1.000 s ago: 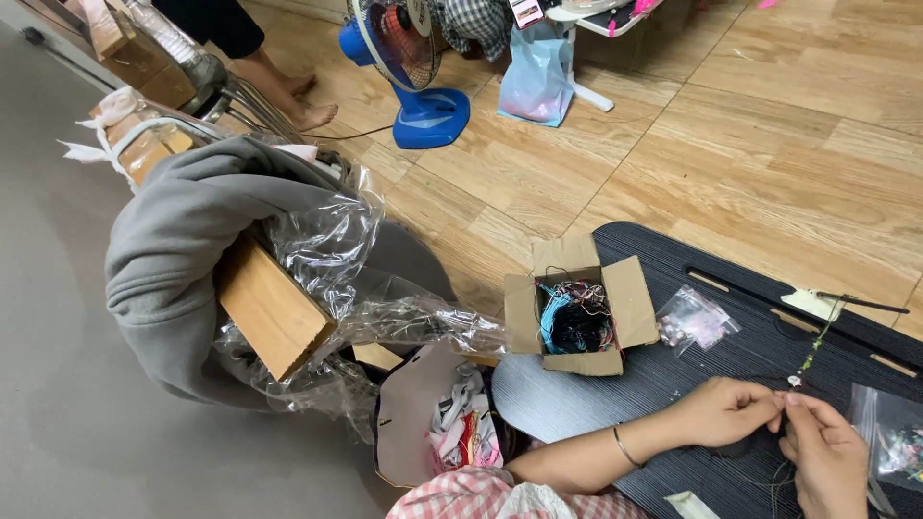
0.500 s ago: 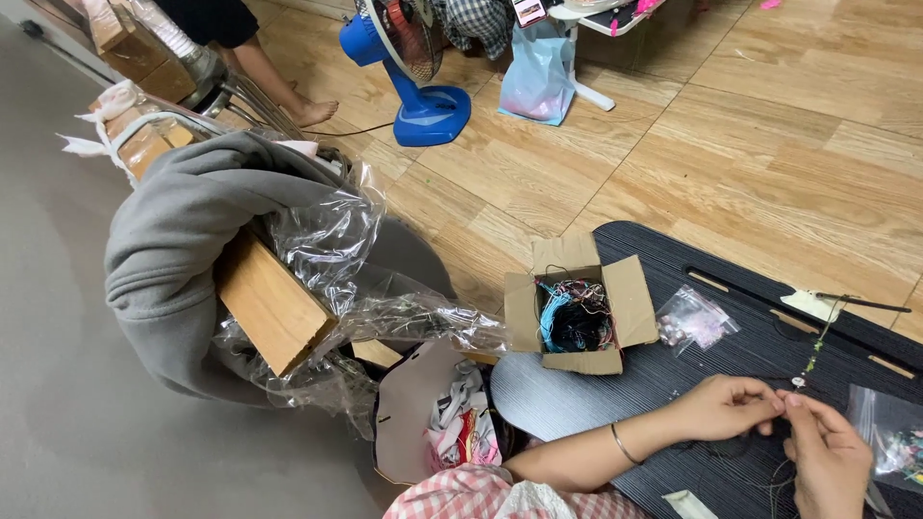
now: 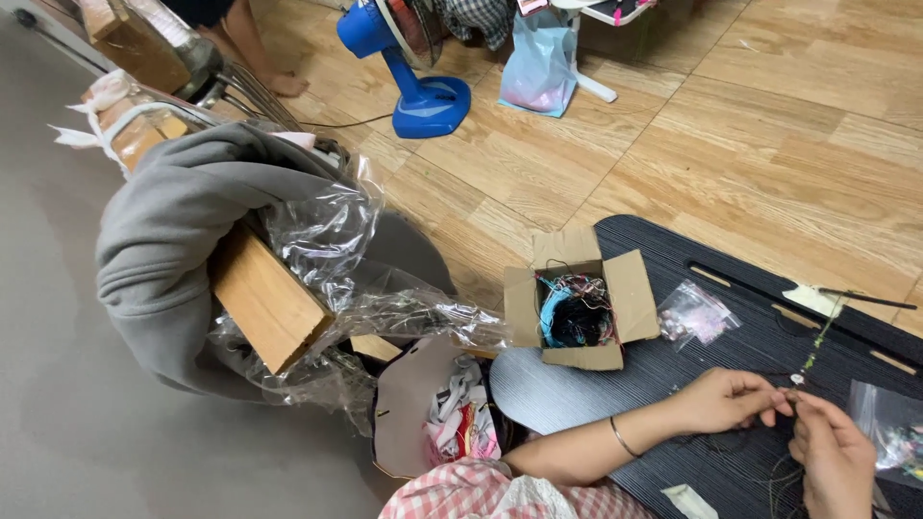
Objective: The person is tying a series of decorative knots on a thin green cord, likely for jewelry making.
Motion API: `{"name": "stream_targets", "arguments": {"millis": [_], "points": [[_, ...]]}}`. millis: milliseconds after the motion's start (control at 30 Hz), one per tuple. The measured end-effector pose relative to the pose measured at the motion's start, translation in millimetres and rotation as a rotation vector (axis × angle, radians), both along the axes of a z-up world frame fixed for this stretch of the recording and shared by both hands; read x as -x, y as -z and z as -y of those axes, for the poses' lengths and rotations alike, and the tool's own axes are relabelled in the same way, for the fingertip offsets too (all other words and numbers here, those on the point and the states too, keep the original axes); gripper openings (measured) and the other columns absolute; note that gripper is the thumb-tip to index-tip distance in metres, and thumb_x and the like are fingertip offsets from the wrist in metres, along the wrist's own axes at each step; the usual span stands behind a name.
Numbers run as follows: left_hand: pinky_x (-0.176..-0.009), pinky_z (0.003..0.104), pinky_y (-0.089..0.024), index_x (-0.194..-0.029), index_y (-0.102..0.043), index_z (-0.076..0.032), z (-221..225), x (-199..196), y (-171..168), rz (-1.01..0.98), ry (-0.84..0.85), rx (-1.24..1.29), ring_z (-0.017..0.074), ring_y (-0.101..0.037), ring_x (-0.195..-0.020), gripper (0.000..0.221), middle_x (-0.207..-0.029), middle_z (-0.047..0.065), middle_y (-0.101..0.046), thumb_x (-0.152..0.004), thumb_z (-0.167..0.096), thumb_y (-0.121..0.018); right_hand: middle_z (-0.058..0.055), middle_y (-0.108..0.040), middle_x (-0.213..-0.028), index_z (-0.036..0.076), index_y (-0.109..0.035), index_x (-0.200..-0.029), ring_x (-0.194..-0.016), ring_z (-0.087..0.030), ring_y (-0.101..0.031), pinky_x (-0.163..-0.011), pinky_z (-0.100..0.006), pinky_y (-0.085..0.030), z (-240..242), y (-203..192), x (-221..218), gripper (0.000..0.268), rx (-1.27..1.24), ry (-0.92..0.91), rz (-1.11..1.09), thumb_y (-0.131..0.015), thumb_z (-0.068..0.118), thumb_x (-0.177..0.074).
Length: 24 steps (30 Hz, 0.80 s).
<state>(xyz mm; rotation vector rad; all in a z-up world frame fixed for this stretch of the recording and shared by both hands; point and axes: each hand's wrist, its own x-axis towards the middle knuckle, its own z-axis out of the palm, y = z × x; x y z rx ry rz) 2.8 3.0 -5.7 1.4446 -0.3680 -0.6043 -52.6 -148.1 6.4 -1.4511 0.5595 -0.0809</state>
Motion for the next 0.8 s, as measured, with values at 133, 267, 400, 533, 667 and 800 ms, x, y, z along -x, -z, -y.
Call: {"name": "stream_targets", "arguments": {"millis": [133, 267, 400, 533, 667, 800], "points": [[-0.078, 0.019, -0.045, -0.111, -0.072, -0.014, 11, -2, 43, -0.017, -0.014, 0.179, 0.0041, -0.054, -0.078, 0.024, -0.09, -0.004, -0.068, -0.118, -0.021, -0.05, 0.003, -0.056, -0.082, 0.012, -0.066, -0.118, -0.06, 0.0, -0.035, -0.049, -0.017, -0.021, -1, -2, 1, 0.013, 0.081, -0.004, -0.012, -0.057, 0.019, -0.111], [-0.067, 0.019, -0.038, -0.105, -0.073, -0.023, 4, 0, 14, 0.133, -0.081, -0.034, 0.0001, -0.049, -0.071, 0.019, -0.083, -0.01, -0.066, -0.109, -0.023, -0.055, -0.002, -0.068, -0.101, 0.009, -0.07, -0.115, -0.074, -0.006, -0.047, -0.063, -0.021, -0.032, -6, -20, 1, 0.015, 0.238, -0.061, 0.034, -0.058, 0.012, -0.106], [-0.081, 0.041, -0.057, -0.108, -0.074, -0.011, 1, -2, -12, 0.208, -0.128, -0.041, 0.0297, -0.072, -0.091, 0.02, -0.094, 0.016, -0.073, -0.099, -0.012, -0.056, -0.016, -0.071, -0.1, 0.002, -0.07, -0.112, -0.094, -0.02, -0.067, -0.087, -0.035, -0.053, -2, -10, 1, 0.011, 0.322, -0.056, 0.209, -0.062, 0.006, -0.107], [-0.082, 0.042, -0.058, -0.103, -0.076, -0.011, -4, 2, -24, 0.178, -0.07, -0.033, 0.0317, -0.073, -0.09, 0.022, -0.092, 0.015, -0.074, -0.093, -0.008, -0.057, -0.02, -0.071, -0.096, -0.002, -0.069, -0.114, -0.091, -0.023, -0.069, -0.082, -0.036, -0.055, -3, -14, 5, 0.013, 0.42, -0.024, 0.246, -0.062, 0.001, -0.103], [-0.072, 0.029, -0.052, -0.105, -0.074, -0.011, -7, 0, -42, 0.149, -0.069, -0.065, 0.015, -0.063, -0.076, 0.026, -0.079, 0.004, -0.07, -0.095, -0.003, -0.052, -0.012, -0.069, -0.072, 0.001, -0.075, -0.105, -0.068, -0.018, -0.068, -0.06, -0.03, -0.054, -10, -32, 0, 0.012, 0.476, 0.065, 0.309, -0.068, -0.001, -0.096], [-0.054, 0.016, -0.037, -0.101, -0.075, -0.011, -12, 1, -58, 0.09, -0.081, -0.102, 0.0019, -0.044, -0.054, 0.023, -0.051, -0.007, -0.054, -0.099, -0.005, -0.052, 0.001, -0.053, -0.049, 0.007, -0.08, -0.102, -0.047, 0.0, -0.046, -0.041, -0.018, -0.039, -14, -48, -6, 0.015, 0.505, 0.094, 0.355, -0.072, -0.002, -0.093]]}}
